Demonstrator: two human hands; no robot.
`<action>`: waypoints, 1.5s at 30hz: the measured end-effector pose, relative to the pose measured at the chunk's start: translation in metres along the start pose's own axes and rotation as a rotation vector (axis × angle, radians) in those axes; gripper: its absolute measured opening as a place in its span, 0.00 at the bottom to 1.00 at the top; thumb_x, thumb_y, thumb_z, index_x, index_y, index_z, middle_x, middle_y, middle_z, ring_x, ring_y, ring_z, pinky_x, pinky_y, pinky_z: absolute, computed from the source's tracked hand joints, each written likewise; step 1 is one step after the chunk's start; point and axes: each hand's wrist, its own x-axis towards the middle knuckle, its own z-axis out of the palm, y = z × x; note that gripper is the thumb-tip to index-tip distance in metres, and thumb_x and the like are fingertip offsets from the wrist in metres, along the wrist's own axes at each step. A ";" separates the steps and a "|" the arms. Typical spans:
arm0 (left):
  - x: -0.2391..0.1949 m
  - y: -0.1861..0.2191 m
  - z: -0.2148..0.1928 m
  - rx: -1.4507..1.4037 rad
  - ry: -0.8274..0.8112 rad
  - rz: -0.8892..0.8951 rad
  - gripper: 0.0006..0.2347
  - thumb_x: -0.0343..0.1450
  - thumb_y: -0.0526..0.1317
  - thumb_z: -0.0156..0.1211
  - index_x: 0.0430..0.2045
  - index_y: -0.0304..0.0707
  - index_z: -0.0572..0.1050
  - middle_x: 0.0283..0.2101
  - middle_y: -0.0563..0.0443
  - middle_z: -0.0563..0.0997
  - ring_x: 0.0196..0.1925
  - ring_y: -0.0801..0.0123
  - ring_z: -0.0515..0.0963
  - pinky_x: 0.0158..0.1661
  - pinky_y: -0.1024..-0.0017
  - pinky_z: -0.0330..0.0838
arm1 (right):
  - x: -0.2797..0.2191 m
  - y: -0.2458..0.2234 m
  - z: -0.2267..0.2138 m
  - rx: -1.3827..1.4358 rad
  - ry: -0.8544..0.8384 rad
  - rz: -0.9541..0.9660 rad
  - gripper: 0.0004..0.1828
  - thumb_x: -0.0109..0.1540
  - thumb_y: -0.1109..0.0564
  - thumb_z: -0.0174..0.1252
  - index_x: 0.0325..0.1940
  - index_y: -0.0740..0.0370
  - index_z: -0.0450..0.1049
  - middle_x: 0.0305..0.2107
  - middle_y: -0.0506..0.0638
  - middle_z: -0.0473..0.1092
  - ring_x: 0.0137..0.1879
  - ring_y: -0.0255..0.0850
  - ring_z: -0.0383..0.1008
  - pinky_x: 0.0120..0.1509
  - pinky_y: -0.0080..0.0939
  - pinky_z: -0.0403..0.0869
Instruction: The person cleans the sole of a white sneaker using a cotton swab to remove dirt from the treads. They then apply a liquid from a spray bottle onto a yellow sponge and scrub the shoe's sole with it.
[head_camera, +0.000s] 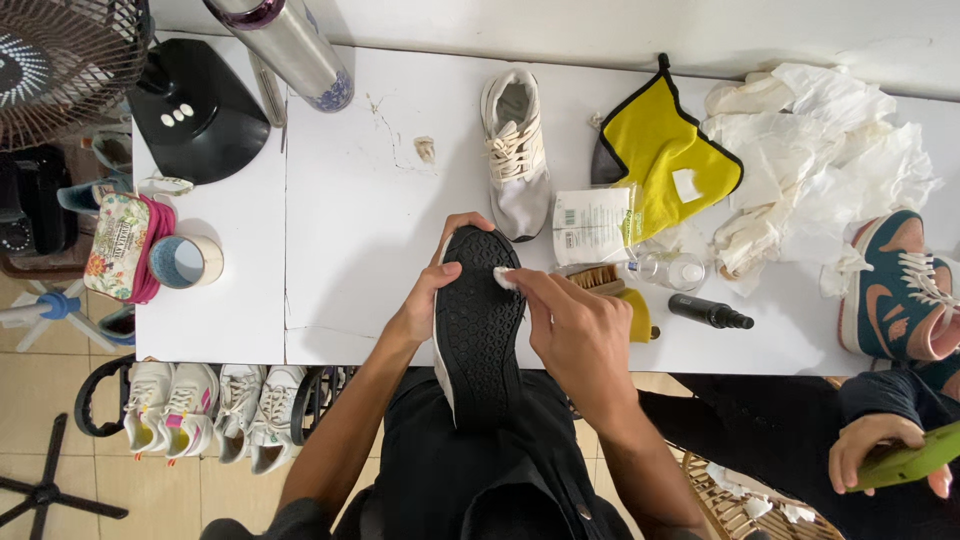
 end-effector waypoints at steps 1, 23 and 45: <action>0.000 0.002 0.002 0.001 0.000 0.000 0.27 0.74 0.52 0.53 0.66 0.36 0.64 0.48 0.42 0.78 0.49 0.68 0.80 0.49 0.71 0.76 | -0.002 0.000 0.003 0.000 0.001 0.000 0.11 0.74 0.58 0.57 0.51 0.48 0.85 0.22 0.42 0.76 0.15 0.37 0.67 0.23 0.34 0.67; -0.006 0.002 0.011 0.056 0.018 -0.008 0.27 0.75 0.54 0.54 0.66 0.36 0.65 0.50 0.43 0.79 0.51 0.67 0.80 0.51 0.69 0.77 | -0.009 0.000 0.005 -0.016 0.033 0.004 0.09 0.73 0.56 0.60 0.50 0.45 0.85 0.25 0.41 0.77 0.17 0.42 0.73 0.25 0.37 0.72; 0.001 -0.001 -0.009 0.052 0.002 0.011 0.26 0.75 0.52 0.53 0.66 0.36 0.65 0.51 0.42 0.79 0.52 0.68 0.81 0.53 0.68 0.76 | 0.000 0.010 0.010 0.138 -0.033 0.042 0.11 0.73 0.59 0.59 0.52 0.51 0.87 0.27 0.48 0.83 0.15 0.41 0.73 0.20 0.35 0.68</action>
